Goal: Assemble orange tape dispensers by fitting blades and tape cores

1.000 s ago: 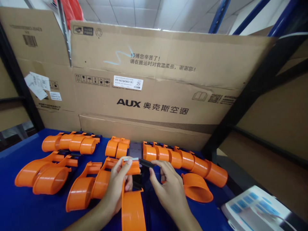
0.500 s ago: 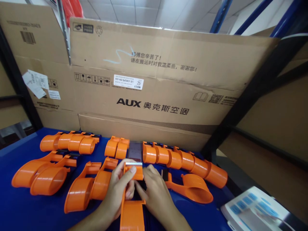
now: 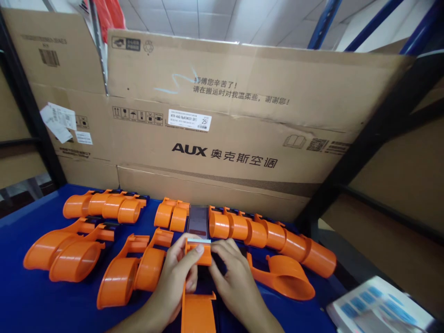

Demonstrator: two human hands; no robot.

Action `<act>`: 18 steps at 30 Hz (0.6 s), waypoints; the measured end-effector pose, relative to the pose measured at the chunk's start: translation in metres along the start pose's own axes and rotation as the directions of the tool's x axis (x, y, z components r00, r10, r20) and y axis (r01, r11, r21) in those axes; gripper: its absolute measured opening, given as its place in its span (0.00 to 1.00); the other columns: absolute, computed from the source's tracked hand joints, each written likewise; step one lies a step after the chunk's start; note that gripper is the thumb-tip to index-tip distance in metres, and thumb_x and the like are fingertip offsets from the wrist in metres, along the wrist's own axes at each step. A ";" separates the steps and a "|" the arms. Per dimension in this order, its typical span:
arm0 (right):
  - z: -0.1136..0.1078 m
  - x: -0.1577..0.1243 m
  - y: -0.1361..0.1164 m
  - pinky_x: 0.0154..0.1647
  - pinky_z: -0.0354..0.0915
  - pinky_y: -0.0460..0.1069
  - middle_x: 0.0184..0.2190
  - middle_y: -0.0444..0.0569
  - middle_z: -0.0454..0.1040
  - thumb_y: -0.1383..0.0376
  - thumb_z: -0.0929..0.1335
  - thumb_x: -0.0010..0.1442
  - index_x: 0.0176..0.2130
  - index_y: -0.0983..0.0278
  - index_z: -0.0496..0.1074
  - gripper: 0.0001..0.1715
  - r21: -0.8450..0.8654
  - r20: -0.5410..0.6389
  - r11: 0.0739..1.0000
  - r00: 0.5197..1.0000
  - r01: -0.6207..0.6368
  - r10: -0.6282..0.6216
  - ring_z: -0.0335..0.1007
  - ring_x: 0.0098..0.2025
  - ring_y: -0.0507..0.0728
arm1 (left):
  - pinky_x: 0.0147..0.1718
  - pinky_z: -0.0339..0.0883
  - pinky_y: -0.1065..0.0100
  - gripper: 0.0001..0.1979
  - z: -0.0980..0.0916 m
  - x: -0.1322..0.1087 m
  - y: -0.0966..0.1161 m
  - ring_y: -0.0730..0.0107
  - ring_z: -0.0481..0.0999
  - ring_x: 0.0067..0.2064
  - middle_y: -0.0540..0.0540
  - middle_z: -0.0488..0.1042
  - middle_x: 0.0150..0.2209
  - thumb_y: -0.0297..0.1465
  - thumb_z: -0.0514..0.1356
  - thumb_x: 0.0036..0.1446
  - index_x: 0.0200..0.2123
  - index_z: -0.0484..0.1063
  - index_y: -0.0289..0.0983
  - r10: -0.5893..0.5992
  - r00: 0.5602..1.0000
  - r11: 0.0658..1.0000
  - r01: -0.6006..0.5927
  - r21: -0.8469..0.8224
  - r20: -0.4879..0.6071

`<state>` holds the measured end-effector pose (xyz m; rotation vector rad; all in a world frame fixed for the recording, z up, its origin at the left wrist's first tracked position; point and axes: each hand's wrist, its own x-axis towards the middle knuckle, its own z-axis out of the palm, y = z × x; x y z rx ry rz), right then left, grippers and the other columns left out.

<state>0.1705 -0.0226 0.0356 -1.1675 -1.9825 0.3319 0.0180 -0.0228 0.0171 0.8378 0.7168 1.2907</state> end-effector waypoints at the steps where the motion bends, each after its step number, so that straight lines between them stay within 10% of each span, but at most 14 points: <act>1: -0.002 0.000 -0.001 0.46 0.69 0.54 0.39 0.50 0.79 0.69 0.66 0.66 0.42 0.60 0.76 0.09 0.052 -0.045 0.998 0.998 -0.036 0.039 0.73 0.43 0.61 | 0.15 0.47 0.78 0.15 -0.001 0.000 -0.001 0.82 0.48 0.14 0.63 0.55 0.13 0.43 0.66 0.59 0.39 0.66 0.41 -0.010 1.000 1.000 0.010 0.008 0.008; 8: -0.007 -0.002 -0.009 0.45 0.71 0.52 0.39 0.50 0.81 0.55 0.66 0.69 0.41 0.61 0.78 0.15 0.458 -0.013 0.876 0.984 -0.150 0.175 0.77 0.44 0.61 | 0.14 0.39 0.79 0.16 0.001 -0.009 0.001 0.83 0.46 0.13 0.64 0.53 0.12 0.43 0.66 0.57 0.37 0.64 0.42 -0.027 0.997 0.999 0.025 0.028 0.076; 18: -0.004 0.002 -0.010 0.38 0.72 0.51 0.33 0.50 0.79 0.53 0.72 0.63 0.37 0.63 0.79 0.16 0.487 -0.045 0.855 0.972 -0.179 0.229 0.74 0.36 0.59 | 0.14 0.39 0.79 0.19 0.006 -0.007 0.006 0.84 0.47 0.12 0.64 0.54 0.13 0.45 0.68 0.55 0.33 0.63 0.41 -0.018 0.998 0.997 0.013 0.070 0.067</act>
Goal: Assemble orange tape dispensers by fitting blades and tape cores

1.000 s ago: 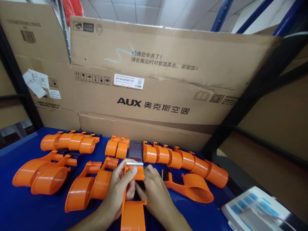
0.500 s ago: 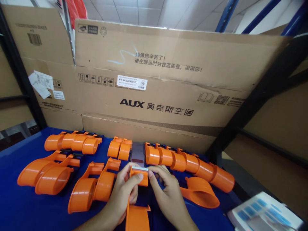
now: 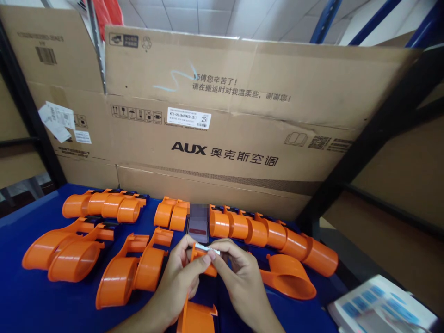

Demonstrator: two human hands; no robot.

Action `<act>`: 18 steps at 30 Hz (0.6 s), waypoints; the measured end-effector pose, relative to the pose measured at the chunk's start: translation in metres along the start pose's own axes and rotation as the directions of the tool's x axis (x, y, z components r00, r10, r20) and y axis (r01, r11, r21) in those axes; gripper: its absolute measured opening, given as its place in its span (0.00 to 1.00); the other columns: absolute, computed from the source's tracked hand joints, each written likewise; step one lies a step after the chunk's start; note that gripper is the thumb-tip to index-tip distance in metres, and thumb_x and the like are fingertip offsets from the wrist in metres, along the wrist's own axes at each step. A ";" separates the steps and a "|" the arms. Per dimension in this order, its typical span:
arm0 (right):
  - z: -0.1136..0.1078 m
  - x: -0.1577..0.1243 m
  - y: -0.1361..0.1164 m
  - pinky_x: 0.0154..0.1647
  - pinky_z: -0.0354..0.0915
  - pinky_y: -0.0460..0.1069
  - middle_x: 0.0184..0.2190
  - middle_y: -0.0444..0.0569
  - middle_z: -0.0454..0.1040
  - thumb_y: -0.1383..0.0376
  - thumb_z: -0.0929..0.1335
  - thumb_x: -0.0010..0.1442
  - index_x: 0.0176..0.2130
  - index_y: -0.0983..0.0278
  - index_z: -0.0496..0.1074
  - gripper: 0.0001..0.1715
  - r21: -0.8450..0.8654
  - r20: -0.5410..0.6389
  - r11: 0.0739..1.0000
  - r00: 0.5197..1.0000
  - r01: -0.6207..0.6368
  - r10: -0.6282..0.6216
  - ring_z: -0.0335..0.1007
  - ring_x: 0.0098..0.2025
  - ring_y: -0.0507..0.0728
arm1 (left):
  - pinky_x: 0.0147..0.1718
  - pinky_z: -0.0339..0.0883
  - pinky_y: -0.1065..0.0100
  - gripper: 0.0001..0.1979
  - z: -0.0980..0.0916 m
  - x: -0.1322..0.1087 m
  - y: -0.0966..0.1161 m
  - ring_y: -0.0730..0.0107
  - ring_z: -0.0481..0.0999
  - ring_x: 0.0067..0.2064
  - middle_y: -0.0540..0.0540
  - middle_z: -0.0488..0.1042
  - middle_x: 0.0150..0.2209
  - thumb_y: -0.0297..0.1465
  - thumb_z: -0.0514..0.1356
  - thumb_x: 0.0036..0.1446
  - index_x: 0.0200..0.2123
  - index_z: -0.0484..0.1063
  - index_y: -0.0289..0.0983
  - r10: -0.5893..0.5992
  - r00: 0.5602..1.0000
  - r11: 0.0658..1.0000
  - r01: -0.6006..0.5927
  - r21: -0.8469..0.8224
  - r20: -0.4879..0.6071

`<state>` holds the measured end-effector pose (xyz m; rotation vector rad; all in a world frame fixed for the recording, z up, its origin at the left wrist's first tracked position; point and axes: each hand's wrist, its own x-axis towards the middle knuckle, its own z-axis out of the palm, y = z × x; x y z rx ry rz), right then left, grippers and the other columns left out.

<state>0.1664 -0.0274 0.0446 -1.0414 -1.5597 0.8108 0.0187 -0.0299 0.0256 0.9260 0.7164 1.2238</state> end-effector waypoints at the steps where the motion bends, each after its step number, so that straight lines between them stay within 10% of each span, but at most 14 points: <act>1: -0.001 0.000 0.001 0.38 0.72 0.51 0.33 0.50 0.79 0.53 0.72 0.63 0.37 0.63 0.79 0.15 0.000 -0.020 1.000 1.000 -0.001 0.001 0.74 0.36 0.59 | 0.14 0.39 0.79 0.19 -0.001 0.001 0.000 0.84 0.46 0.12 0.64 0.54 0.13 0.45 0.68 0.55 0.33 0.63 0.41 0.006 1.000 1.000 -0.006 -0.011 -0.010; 12: -0.016 0.002 0.004 0.35 0.70 0.49 0.31 0.48 0.76 0.50 0.72 0.61 0.36 0.63 0.76 0.19 0.045 -0.202 0.999 0.979 -0.022 0.031 0.73 0.34 0.58 | 0.15 0.40 0.79 0.15 -0.011 0.008 0.004 0.85 0.44 0.11 0.64 0.53 0.11 0.42 0.67 0.57 0.34 0.64 0.41 0.029 0.997 0.997 -0.034 -0.070 -0.072; 18: -0.022 0.006 0.014 0.38 0.69 0.53 0.34 0.50 0.77 0.52 0.69 0.65 0.38 0.61 0.79 0.15 -0.340 -0.151 0.938 0.980 0.068 -0.126 0.72 0.37 0.60 | 0.13 0.41 0.79 0.16 -0.011 0.010 0.005 0.83 0.44 0.10 0.64 0.54 0.09 0.44 0.67 0.55 0.34 0.66 0.41 0.019 0.996 0.995 -0.028 -0.098 -0.091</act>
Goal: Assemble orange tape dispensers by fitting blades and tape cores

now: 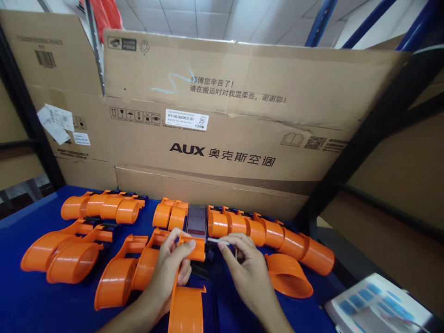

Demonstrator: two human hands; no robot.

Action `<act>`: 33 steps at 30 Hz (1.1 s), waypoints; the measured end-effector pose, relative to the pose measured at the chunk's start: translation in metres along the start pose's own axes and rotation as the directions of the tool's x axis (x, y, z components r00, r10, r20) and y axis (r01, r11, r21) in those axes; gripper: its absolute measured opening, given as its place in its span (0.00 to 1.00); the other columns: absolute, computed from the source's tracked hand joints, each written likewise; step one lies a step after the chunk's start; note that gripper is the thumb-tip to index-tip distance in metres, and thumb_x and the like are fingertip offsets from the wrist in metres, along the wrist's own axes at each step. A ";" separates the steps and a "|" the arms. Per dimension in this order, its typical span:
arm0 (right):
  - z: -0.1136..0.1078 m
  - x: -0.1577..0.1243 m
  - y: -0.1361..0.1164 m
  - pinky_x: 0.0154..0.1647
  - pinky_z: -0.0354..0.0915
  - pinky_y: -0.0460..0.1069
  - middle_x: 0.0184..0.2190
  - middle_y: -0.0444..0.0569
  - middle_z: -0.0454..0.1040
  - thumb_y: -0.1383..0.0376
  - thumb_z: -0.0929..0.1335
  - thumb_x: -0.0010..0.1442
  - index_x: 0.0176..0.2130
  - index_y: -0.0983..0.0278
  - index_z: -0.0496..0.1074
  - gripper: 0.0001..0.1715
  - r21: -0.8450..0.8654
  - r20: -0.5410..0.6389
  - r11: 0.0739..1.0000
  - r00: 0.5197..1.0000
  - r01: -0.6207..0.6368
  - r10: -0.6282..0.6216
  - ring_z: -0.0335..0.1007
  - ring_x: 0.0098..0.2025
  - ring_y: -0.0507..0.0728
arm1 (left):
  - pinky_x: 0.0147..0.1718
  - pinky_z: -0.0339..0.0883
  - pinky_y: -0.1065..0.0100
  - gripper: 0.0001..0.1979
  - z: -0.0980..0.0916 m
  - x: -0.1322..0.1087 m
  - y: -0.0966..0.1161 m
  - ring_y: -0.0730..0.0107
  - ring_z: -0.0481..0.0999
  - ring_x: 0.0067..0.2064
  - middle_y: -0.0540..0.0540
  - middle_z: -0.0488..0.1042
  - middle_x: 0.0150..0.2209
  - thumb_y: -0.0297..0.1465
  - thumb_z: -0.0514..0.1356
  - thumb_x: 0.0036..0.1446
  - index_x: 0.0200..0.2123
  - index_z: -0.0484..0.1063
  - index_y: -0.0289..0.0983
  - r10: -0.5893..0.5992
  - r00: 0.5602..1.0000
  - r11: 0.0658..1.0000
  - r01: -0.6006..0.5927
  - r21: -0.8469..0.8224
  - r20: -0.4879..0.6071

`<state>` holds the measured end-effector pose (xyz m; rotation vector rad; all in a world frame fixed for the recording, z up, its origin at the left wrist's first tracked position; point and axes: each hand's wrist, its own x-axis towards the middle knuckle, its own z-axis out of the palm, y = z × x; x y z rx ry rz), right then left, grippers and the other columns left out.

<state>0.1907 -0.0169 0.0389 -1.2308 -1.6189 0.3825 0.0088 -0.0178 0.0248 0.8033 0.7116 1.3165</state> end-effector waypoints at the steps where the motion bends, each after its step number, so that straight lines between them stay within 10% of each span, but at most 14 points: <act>1: 0.003 0.000 0.001 0.40 0.69 0.54 0.35 0.51 0.77 0.54 0.69 0.66 0.37 0.60 0.79 0.15 -0.050 0.037 0.998 0.999 0.029 -0.027 0.73 0.38 0.61 | 0.13 0.42 0.79 0.17 0.000 0.001 0.000 0.83 0.45 0.10 0.64 0.54 0.09 0.45 0.67 0.55 0.34 0.66 0.41 -0.001 1.000 1.000 0.001 0.002 0.005; 18: 0.023 -0.004 0.002 0.43 0.68 0.56 0.36 0.51 0.77 0.67 0.68 0.65 0.43 0.59 0.80 0.10 -0.229 0.227 0.968 0.973 0.104 -0.051 0.72 0.43 0.64 | 0.14 0.42 0.80 0.16 0.004 -0.002 -0.001 0.84 0.44 0.12 0.64 0.53 0.10 0.44 0.68 0.55 0.34 0.66 0.41 -0.008 1.000 1.000 0.009 0.017 -0.010; 24: 0.013 -0.002 -0.003 0.47 0.66 0.55 0.38 0.49 0.77 0.59 0.65 0.70 0.45 0.59 0.77 0.12 0.008 0.118 1.000 0.993 0.019 -0.020 0.72 0.43 0.61 | 0.14 0.44 0.80 0.17 0.000 0.000 -0.006 0.84 0.46 0.12 0.63 0.53 0.10 0.45 0.67 0.55 0.35 0.66 0.42 -0.035 0.999 0.998 0.036 0.054 -0.017; 33: 0.010 -0.006 -0.016 0.36 0.63 0.49 0.29 0.46 0.72 0.55 0.67 0.67 0.32 0.62 0.75 0.16 0.190 0.277 0.977 0.960 -0.097 0.041 0.67 0.33 0.56 | 0.13 0.46 0.80 0.21 0.003 0.000 -0.012 0.80 0.49 0.12 0.65 0.54 0.13 0.46 0.66 0.58 0.46 0.63 0.44 -0.055 0.986 0.976 0.020 0.217 0.155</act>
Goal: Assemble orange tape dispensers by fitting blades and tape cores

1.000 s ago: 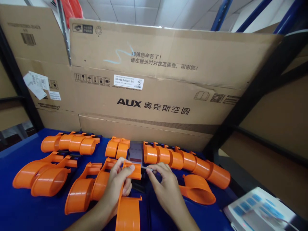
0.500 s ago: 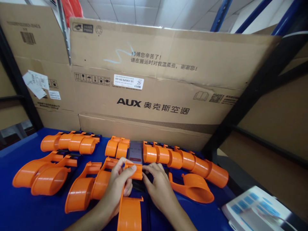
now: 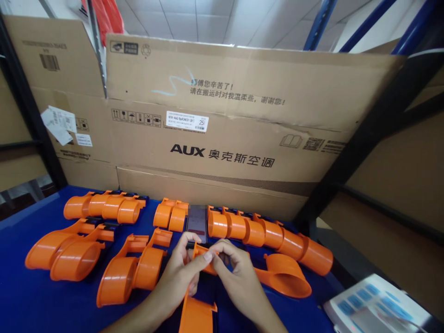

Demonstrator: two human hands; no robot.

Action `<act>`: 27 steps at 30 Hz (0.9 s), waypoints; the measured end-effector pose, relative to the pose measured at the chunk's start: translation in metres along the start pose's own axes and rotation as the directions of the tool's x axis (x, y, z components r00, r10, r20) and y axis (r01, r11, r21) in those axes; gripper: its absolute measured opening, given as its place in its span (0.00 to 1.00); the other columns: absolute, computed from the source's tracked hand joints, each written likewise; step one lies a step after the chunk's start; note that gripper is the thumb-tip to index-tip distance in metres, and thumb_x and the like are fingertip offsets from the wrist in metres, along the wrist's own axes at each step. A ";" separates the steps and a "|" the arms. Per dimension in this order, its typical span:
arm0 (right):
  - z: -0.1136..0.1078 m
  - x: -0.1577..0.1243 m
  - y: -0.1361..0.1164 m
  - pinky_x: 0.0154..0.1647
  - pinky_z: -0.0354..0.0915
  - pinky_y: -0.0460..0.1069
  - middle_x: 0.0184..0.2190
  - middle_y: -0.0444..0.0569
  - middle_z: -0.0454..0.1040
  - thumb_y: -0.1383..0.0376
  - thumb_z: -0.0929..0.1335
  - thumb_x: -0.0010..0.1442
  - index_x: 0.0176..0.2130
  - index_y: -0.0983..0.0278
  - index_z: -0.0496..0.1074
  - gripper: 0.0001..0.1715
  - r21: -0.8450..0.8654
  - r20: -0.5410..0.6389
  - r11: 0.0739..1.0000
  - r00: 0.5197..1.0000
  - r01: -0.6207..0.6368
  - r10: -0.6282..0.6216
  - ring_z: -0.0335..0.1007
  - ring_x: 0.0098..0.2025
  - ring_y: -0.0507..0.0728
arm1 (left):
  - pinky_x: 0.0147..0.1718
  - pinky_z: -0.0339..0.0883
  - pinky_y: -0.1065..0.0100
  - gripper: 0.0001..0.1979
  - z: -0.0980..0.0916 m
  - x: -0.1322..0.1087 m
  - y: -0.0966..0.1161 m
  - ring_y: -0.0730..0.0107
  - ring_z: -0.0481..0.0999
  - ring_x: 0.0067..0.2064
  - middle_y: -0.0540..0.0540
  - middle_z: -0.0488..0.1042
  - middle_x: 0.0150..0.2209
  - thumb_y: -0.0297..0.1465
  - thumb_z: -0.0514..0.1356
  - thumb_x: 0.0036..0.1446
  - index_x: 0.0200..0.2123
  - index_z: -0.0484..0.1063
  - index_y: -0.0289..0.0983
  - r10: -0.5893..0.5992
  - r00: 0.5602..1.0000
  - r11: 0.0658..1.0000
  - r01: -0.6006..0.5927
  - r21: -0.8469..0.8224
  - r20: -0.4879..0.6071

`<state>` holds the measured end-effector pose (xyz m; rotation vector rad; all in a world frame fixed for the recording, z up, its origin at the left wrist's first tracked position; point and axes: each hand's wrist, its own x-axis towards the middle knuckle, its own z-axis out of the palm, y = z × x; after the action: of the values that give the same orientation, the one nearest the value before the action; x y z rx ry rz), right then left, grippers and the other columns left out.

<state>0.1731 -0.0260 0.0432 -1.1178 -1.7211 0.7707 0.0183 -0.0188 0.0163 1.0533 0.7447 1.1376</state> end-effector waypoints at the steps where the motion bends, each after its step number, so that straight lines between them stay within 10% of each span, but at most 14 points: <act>1: -0.001 0.000 0.002 0.34 0.63 0.49 0.28 0.45 0.72 0.55 0.67 0.66 0.31 0.63 0.74 0.17 0.020 -0.008 1.000 1.000 -0.017 0.017 0.66 0.31 0.56 | 0.14 0.49 0.79 0.21 0.001 -0.003 0.001 0.79 0.53 0.13 0.64 0.56 0.13 0.47 0.64 0.59 0.49 0.63 0.44 0.013 1.000 0.999 -0.014 0.044 0.020; 5: -0.010 0.005 0.013 0.33 0.63 0.48 0.27 0.45 0.71 0.52 0.68 0.65 0.31 0.63 0.74 0.19 0.099 -0.136 0.993 0.988 -0.061 0.074 0.66 0.31 0.55 | 0.37 0.76 0.62 0.31 -0.001 -0.023 0.017 0.57 0.80 0.43 0.38 0.79 0.46 0.49 0.59 0.63 0.65 0.60 0.44 0.265 0.956 0.861 -0.295 0.415 0.128; 8: -0.016 0.008 0.017 0.33 0.62 0.47 0.27 0.44 0.71 0.50 0.70 0.62 0.30 0.64 0.73 0.21 0.148 -0.275 0.987 0.957 -0.058 0.098 0.65 0.31 0.55 | 0.57 0.67 0.45 0.43 -0.002 -0.040 0.036 0.41 0.65 0.65 0.31 0.59 0.69 0.53 0.62 0.59 0.71 0.54 0.43 0.460 0.779 0.380 -0.606 0.699 0.425; 11: -0.016 0.007 0.015 0.33 0.63 0.47 0.26 0.44 0.70 0.48 0.71 0.60 0.28 0.64 0.73 0.22 0.179 -0.297 0.982 0.948 -0.062 0.114 0.65 0.31 0.55 | 0.57 0.68 0.51 0.25 -0.002 -0.051 0.052 0.51 0.73 0.58 0.37 0.74 0.59 0.39 0.61 0.66 0.63 0.66 0.40 0.435 0.518 -0.184 -0.749 0.636 0.736; 14: -0.011 0.006 0.008 0.36 0.65 0.48 0.29 0.46 0.74 0.48 0.70 0.61 0.31 0.63 0.74 0.22 0.196 -0.241 0.978 0.964 -0.066 0.113 0.69 0.34 0.57 | 0.51 0.71 0.60 0.14 -0.007 -0.056 0.065 0.61 0.79 0.46 0.42 0.82 0.46 0.29 0.57 0.67 0.54 0.74 0.36 0.398 0.374 -0.449 -0.717 0.533 0.838; 17: -0.009 0.005 0.005 0.41 0.66 0.50 0.34 0.49 0.78 0.47 0.67 0.64 0.37 0.62 0.77 0.22 0.177 -0.249 0.983 0.964 -0.045 0.089 0.72 0.39 0.60 | 0.50 0.72 0.55 0.23 -0.032 -0.053 0.085 0.55 0.79 0.47 0.38 0.81 0.50 0.41 0.59 0.65 0.57 0.72 0.32 0.358 0.416 -0.472 -0.692 0.546 0.836; 24: -0.012 0.005 0.016 0.37 0.64 0.50 0.33 0.51 0.79 0.46 0.62 0.68 0.41 0.62 0.78 0.27 0.121 -0.341 0.992 0.936 -0.045 0.084 0.70 0.36 0.60 | 0.56 0.66 0.50 0.34 -0.141 0.009 0.165 0.48 0.74 0.56 0.40 0.76 0.57 0.46 0.66 0.57 0.63 0.67 0.41 0.293 0.773 -0.319 -0.475 0.820 0.562; 27: -0.011 0.003 0.013 0.38 0.64 0.50 0.32 0.50 0.79 0.47 0.62 0.68 0.39 0.62 0.78 0.26 0.117 -0.327 0.993 0.943 -0.033 0.069 0.70 0.36 0.59 | 0.56 0.64 0.53 0.36 -0.180 0.034 0.171 0.48 0.73 0.57 0.39 0.75 0.58 0.49 0.66 0.55 0.63 0.66 0.41 0.206 0.861 -0.268 -0.406 0.874 0.464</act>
<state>0.1870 -0.0181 0.0370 -1.1476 -1.3578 0.6581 -0.1926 0.0746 0.1139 2.9088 1.3557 0.6206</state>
